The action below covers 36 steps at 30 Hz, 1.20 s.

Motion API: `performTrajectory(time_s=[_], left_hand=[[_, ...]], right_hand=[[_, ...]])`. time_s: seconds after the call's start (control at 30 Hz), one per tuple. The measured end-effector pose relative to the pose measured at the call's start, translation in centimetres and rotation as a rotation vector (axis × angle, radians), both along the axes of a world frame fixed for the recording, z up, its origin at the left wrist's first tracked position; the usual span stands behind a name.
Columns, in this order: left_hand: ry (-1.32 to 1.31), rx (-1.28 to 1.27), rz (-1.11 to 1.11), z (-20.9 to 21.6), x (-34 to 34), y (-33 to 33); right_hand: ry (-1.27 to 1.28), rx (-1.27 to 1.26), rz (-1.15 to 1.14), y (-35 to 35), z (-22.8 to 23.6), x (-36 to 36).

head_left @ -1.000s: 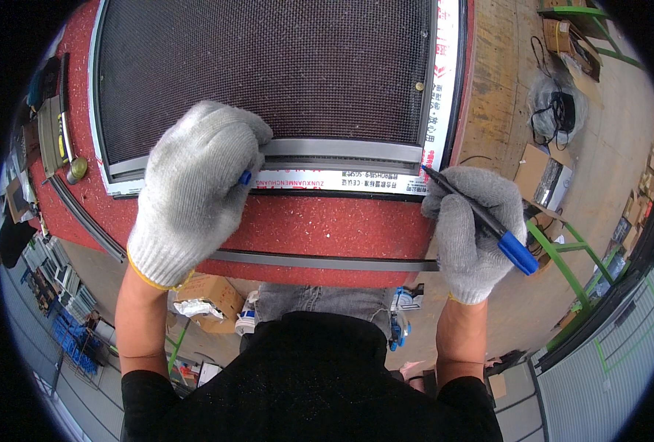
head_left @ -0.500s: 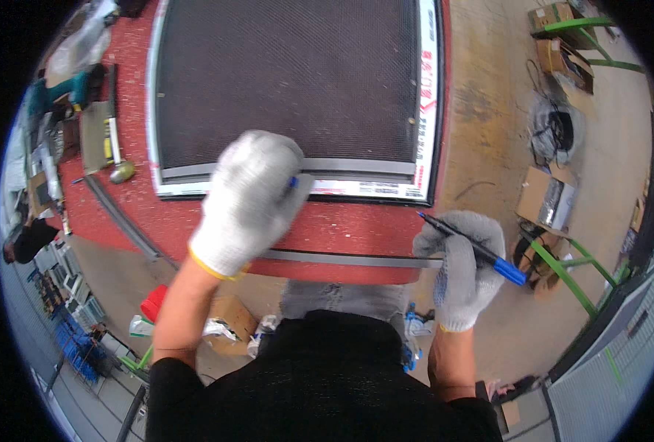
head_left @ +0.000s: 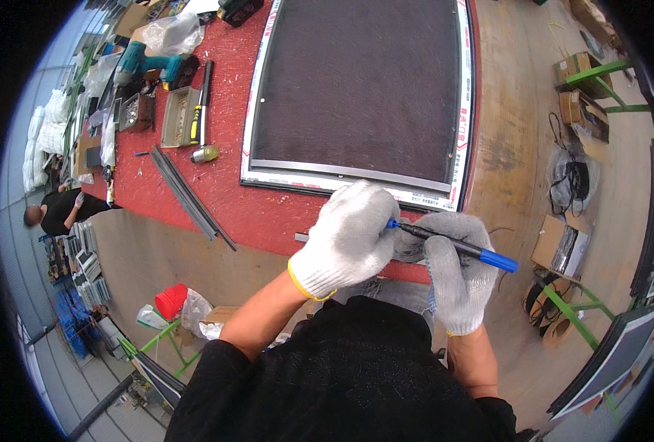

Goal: The person assembles a window screen by measuring and cutting metal strips, then fitting them into the frame. They use a marker to mark cut lines, a miter saw to cut the strips, and a hammer to secure the pieces into the frame.

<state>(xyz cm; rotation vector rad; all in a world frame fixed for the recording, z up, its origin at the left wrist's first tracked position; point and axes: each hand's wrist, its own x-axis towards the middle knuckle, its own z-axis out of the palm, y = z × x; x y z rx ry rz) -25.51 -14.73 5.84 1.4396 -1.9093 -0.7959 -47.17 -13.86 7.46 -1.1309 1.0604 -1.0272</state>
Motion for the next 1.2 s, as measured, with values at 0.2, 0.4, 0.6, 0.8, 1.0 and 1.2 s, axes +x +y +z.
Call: performTrajectory(time_s=[0.2,0.4,0.6,0.8,1.0,1.2], left_hand=[[-0.055,0.158,-0.065,0.4,0.2,1.3],[0.100,0.372,-0.023,-0.3,0.8,4.0],[-0.055,0.627,0.517,-5.5,8.2,7.9],[-0.911,0.301,0.472,-12.5,27.2,13.1],[-0.785,0.309,1.236,-10.2,28.4,10.2],[-0.309,-0.290,0.392,-9.7,13.4,2.6]], right_hand=[[0.063,0.232,0.118,-0.5,0.6,0.3],[0.170,0.131,0.295,0.3,-0.7,1.5],[0.483,0.171,0.336,1.6,-4.5,5.1],[0.720,-0.119,0.354,2.1,-5.2,2.5],[0.805,0.018,0.135,3.1,-5.4,-2.1],[1.008,-0.006,0.023,6.2,-6.3,-6.1]])
